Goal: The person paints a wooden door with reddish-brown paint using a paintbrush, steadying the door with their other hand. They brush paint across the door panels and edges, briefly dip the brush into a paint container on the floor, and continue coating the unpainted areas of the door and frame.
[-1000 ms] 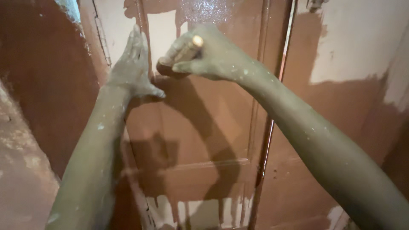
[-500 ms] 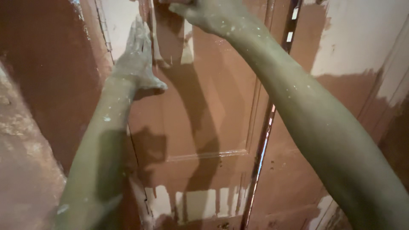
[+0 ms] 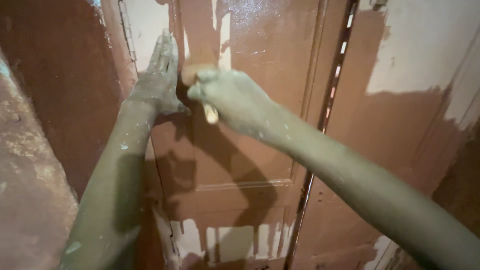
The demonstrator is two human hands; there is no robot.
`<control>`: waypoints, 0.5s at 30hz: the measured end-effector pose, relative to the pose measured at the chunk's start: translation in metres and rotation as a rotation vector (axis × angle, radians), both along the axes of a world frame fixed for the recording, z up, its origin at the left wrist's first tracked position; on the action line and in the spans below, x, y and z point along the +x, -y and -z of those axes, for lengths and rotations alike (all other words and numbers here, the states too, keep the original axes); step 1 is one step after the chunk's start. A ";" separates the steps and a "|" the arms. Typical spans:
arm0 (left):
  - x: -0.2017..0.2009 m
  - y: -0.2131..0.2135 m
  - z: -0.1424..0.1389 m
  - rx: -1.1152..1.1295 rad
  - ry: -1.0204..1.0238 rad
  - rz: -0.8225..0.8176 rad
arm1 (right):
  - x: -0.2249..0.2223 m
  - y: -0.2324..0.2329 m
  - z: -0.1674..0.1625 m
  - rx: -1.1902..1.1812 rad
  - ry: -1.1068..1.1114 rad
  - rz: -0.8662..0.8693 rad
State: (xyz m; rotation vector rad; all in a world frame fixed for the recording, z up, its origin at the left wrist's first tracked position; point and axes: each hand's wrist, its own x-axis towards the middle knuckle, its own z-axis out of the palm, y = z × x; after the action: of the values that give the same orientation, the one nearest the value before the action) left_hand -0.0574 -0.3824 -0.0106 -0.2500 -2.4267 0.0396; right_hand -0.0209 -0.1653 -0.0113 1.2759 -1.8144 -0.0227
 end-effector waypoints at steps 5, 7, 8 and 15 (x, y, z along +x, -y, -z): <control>0.001 0.002 -0.010 -0.121 0.086 -0.104 | 0.017 -0.009 0.023 -0.031 0.241 -0.179; 0.003 0.002 -0.010 -0.107 0.099 -0.115 | 0.009 -0.010 0.008 -0.056 0.244 -0.276; 0.004 0.001 -0.009 -0.102 0.101 -0.115 | 0.002 -0.010 -0.005 -0.081 0.261 -0.219; 0.014 -0.005 -0.011 -0.193 0.072 -0.164 | -0.039 -0.005 -0.105 -0.301 0.143 -0.080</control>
State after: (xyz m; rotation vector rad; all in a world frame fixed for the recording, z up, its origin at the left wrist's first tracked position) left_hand -0.0432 -0.3778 0.0005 -0.1402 -2.5117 0.3448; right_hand -0.0597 -0.1604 0.0939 1.1557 -1.8037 0.3807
